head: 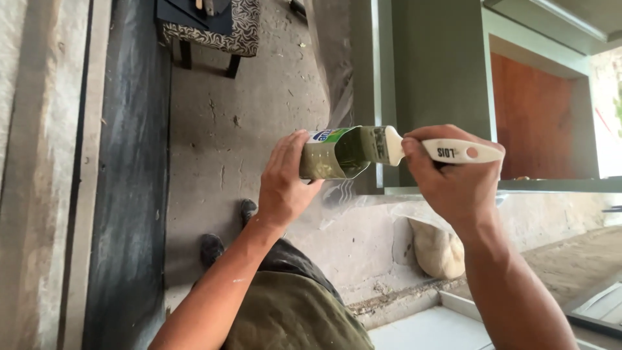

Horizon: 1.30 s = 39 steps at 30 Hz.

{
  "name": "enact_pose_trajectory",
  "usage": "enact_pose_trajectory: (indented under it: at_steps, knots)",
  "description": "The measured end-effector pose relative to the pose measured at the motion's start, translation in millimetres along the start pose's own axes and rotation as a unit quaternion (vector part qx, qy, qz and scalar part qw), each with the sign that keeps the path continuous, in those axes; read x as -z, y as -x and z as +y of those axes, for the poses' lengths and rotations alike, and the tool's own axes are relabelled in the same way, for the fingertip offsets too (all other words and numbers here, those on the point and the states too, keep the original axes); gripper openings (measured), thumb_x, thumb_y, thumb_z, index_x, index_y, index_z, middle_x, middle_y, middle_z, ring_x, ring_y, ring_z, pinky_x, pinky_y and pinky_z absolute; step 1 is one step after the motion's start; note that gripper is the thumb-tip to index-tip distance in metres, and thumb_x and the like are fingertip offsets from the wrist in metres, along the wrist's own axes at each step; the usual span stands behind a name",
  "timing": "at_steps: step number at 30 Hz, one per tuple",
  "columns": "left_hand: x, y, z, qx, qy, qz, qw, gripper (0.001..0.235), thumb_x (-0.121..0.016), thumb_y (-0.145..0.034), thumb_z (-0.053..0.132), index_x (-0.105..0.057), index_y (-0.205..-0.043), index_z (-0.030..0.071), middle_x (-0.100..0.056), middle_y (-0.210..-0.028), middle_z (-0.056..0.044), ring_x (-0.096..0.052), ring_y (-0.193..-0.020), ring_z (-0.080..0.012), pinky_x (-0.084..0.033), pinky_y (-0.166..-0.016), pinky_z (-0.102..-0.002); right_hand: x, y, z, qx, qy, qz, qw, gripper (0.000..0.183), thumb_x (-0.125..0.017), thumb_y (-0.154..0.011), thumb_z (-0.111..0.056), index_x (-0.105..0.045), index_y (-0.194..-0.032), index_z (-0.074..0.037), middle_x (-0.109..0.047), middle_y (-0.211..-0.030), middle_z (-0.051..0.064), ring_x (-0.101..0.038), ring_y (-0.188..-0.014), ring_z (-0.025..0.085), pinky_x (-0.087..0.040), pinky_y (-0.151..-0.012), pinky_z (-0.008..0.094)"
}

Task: The person paints the interior and exterior surfaces of a wooden cabinet using a paintbrush and a container of green paint. They repeatedly dip the brush into the container and apply paint to the cabinet's shelves, sides, and edges.

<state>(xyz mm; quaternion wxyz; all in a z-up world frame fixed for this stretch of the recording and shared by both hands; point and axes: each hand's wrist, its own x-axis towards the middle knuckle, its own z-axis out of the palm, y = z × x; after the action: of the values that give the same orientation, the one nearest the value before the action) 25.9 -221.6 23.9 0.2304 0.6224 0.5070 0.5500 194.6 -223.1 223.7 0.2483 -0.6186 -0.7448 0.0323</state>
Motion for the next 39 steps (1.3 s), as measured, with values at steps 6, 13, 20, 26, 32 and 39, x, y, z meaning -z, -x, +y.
enact_pose_trajectory:
  at_steps: [6,13,20,26,32,39]
  knots:
    - [-13,-6,-22,0.008,-0.024,-0.02,0.999,0.089,-0.097,-0.057,0.009,-0.057,-0.137,0.006,-0.065,-0.128,-0.02,-0.063,-0.12,-0.0402,-0.049,-0.107,-0.05,-8,-10,27,-0.035,0.059,-0.034,0.997,0.011,-0.08,-0.082,-0.024,-0.08,-0.09,-0.031,-0.07,-0.071,-0.001,-0.07,-0.071,0.021,-0.052,-0.073,0.029]
    - [-6,0,-61,0.06,-0.057,-0.042,0.996,0.084,-0.097,-0.075,0.024,-0.048,-0.14,0.003,-0.059,-0.135,-0.022,-0.06,-0.124,-0.0378,-0.061,-0.094,-0.048,-11,-36,67,-0.162,0.053,-0.102,0.98,0.006,-0.077,-0.097,-0.017,-0.076,-0.097,-0.01,-0.066,-0.074,0.001,-0.059,-0.068,0.006,-0.047,-0.059,0.024]
    - [21,18,-71,0.082,-0.045,0.017,0.995,0.078,-0.097,-0.071,0.008,-0.053,-0.134,-0.002,-0.061,-0.132,-0.022,-0.06,-0.123,-0.0388,-0.054,-0.104,-0.047,-164,-45,176,-0.164,0.242,-0.394,0.871,0.042,-0.073,-0.089,-0.039,-0.062,-0.071,-0.002,-0.062,-0.068,0.013,-0.06,-0.061,0.027,-0.045,-0.053,0.045]
    - [36,31,-77,0.103,-0.061,0.029,0.992,0.081,-0.1,-0.068,0.006,-0.052,-0.133,-0.005,-0.062,-0.129,-0.024,-0.06,-0.122,-0.0395,-0.056,-0.104,-0.048,-207,-93,232,0.126,0.405,-0.352,0.835,0.039,-0.066,-0.093,-0.043,-0.07,-0.074,-0.009,-0.067,-0.065,0.011,-0.067,-0.058,0.033,-0.055,-0.049,0.045]
    - [37,27,-76,0.11,-0.07,0.055,0.99,0.079,-0.098,-0.07,0.005,-0.052,-0.134,-0.004,-0.063,-0.131,-0.023,-0.061,-0.124,-0.0392,-0.054,-0.106,-0.046,-205,-57,108,-0.028,0.307,-0.576,0.757,0.032,-0.057,-0.106,-0.032,-0.07,-0.088,-0.009,-0.061,-0.074,0.004,-0.061,-0.067,0.018,-0.053,-0.063,0.03]
    - [43,25,-76,0.118,-0.067,0.063,0.989,0.079,-0.097,-0.069,0.004,-0.052,-0.134,-0.002,-0.062,-0.132,-0.021,-0.061,-0.125,-0.0378,-0.055,-0.105,-0.046,-216,-111,177,0.064,0.473,-0.459,0.75,0.032,-0.054,-0.102,-0.029,-0.073,-0.083,-0.012,-0.067,-0.069,0.003,-0.066,-0.061,0.02,-0.057,-0.052,0.036]
